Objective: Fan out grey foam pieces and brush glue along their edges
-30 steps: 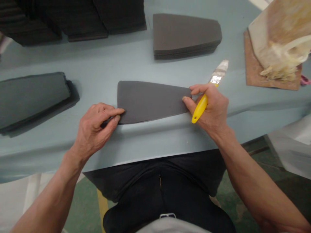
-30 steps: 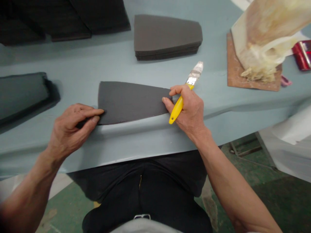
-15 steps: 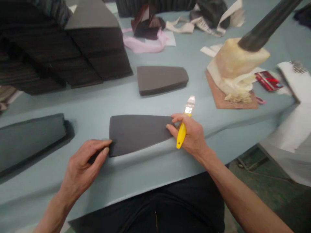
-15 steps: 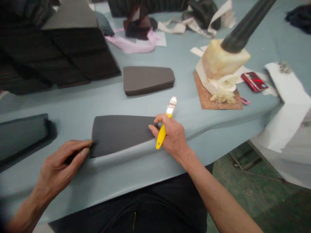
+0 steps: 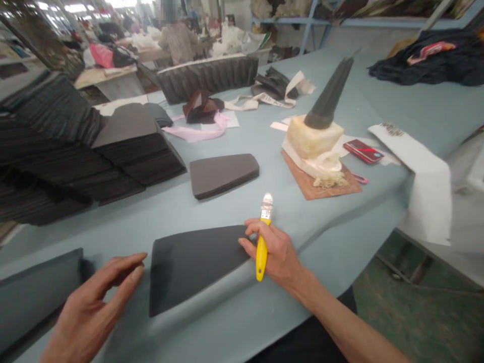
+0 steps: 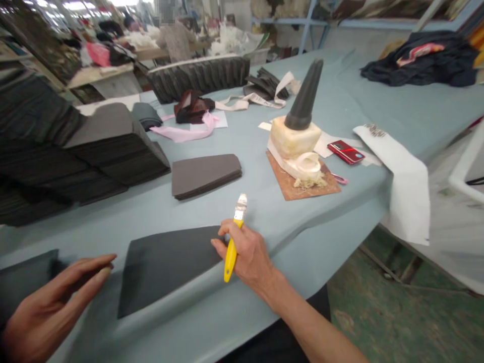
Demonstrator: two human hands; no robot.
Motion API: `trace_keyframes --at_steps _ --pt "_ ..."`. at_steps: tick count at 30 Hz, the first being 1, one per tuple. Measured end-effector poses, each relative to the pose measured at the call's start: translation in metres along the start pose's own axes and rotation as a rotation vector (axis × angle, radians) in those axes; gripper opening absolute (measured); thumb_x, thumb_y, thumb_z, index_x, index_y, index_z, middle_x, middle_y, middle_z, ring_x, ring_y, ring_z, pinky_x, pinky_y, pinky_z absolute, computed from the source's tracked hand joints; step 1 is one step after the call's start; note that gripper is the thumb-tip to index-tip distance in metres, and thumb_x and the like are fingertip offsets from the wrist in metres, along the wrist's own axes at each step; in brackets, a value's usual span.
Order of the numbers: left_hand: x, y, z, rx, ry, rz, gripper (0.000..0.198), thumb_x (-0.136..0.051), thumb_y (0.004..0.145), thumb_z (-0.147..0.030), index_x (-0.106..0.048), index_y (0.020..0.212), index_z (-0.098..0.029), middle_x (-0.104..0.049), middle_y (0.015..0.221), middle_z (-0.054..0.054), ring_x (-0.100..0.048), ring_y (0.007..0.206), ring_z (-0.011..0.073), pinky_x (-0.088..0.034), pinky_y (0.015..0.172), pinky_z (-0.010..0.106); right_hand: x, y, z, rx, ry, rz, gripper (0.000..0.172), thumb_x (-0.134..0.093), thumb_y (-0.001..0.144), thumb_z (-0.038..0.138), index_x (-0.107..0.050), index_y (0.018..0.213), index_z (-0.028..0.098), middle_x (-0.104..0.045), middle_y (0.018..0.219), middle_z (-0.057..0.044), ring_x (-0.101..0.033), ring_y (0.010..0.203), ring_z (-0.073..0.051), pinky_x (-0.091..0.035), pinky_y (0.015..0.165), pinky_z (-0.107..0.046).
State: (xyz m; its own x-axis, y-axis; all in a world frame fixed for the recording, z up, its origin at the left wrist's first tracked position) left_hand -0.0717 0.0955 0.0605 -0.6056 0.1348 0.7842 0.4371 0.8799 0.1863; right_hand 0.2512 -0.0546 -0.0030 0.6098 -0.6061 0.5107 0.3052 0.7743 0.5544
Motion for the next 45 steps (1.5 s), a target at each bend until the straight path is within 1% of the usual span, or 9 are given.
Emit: trace_keyframes --at_steps 4,7,11,16,20,23,27,37,45 --pt "-0.013 0.049 -0.039 -0.129 0.025 0.043 0.033 -0.070 0.091 -0.068 -0.082 0.108 -0.042 -0.083 0.104 -0.002 -0.078 0.090 0.0299 -0.065 0.076 0.044 0.001 0.001 0.001 0.009 0.024 -0.036 0.011 -0.069 0.102 0.027 -0.059 0.107 0.028 -0.084 0.113 -0.009 -0.085 0.093 -0.025 -0.070 0.080 -0.038" --pt "-0.036 0.091 -0.073 -0.338 0.070 0.077 0.035 -0.068 0.099 -0.060 -0.079 0.112 -0.030 -0.082 0.103 0.003 -0.075 0.088 0.0234 -0.061 0.080 0.036 0.003 0.001 0.003 0.014 0.043 -0.073 0.011 -0.069 0.102 0.025 -0.059 0.107 0.027 -0.084 0.115 -0.010 -0.085 0.099 -0.026 -0.071 0.084 -0.038" --pt "-0.076 0.145 -0.107 -0.543 0.176 0.097 0.038 -0.065 0.100 -0.058 -0.075 0.116 -0.025 -0.080 0.107 0.007 -0.074 0.100 0.0275 -0.058 0.095 0.042 0.005 0.000 0.003 0.000 0.064 -0.115 0.013 -0.070 0.103 0.024 -0.059 0.107 0.026 -0.083 0.118 -0.011 -0.085 0.092 -0.022 -0.071 0.085 -0.036" --pt "-0.126 0.192 -0.125 -0.567 0.408 0.266 0.051 -0.066 0.095 -0.053 -0.068 0.131 -0.017 -0.072 0.130 0.017 -0.069 0.120 0.0352 -0.055 0.110 0.050 0.005 -0.001 0.004 0.025 0.082 -0.147 0.012 -0.070 0.104 0.023 -0.060 0.109 0.025 -0.082 0.120 -0.011 -0.081 0.081 -0.016 -0.071 0.085 -0.033" --pt "-0.140 0.204 -0.128 -0.576 0.517 0.335 0.052 -0.065 0.093 -0.054 -0.067 0.130 -0.018 -0.070 0.131 0.017 -0.066 0.124 0.0363 -0.052 0.115 0.051 0.007 -0.001 0.005 0.047 0.067 -0.157 0.010 -0.069 0.105 0.024 -0.059 0.108 0.024 -0.082 0.115 -0.010 -0.075 0.070 -0.014 -0.070 0.081 -0.032" --pt "-0.139 0.206 -0.130 -0.558 0.548 0.362 0.051 -0.064 0.094 -0.057 -0.068 0.130 -0.021 -0.069 0.129 0.013 -0.067 0.118 0.0336 -0.053 0.111 0.047 0.011 -0.001 0.006 0.036 0.099 -0.174 0.011 -0.070 0.105 0.026 -0.059 0.106 0.024 -0.082 0.111 -0.009 -0.066 0.059 -0.010 -0.068 0.073 -0.030" --pt "-0.135 0.211 -0.132 -0.520 0.533 0.399 0.054 -0.065 0.092 -0.060 -0.070 0.130 -0.022 -0.068 0.123 0.011 -0.068 0.109 0.0309 -0.054 0.105 0.042 0.015 -0.002 0.001 -0.061 0.227 -0.217 0.012 -0.070 0.106 0.028 -0.058 0.107 0.024 -0.082 0.119 -0.010 -0.059 0.055 -0.007 -0.064 0.063 -0.027" --pt "-0.132 0.220 -0.131 -0.529 0.446 0.451 0.056 -0.069 0.091 -0.064 -0.072 0.127 -0.020 -0.067 0.123 0.013 -0.067 0.107 0.0302 -0.054 0.103 0.044 0.015 -0.001 0.004 -0.031 0.175 -0.200 0.011 -0.068 0.106 0.027 -0.058 0.105 0.024 -0.084 0.115 -0.010 -0.059 0.052 -0.006 -0.060 0.056 -0.024" --pt "-0.128 0.224 -0.127 -0.536 0.324 0.472 0.064 -0.060 0.088 -0.080 -0.074 0.115 -0.023 -0.069 0.120 0.009 -0.068 0.101 0.0262 -0.054 0.101 0.040 0.013 -0.002 0.004 -0.021 0.158 -0.176 0.010 -0.069 0.104 0.025 -0.059 0.106 0.024 -0.083 0.115 -0.010 -0.062 0.054 -0.007 -0.063 0.060 -0.025"
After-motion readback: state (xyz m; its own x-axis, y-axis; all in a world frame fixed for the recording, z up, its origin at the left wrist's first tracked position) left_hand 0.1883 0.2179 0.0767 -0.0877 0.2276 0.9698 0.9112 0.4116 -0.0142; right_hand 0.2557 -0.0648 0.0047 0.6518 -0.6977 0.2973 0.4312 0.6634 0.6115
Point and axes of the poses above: each hand's wrist, its own y-axis towards the middle knuckle, its own x-axis out of the back of the hand, z = x × y, the point moved 5 cm from there along y, towards the middle knuckle
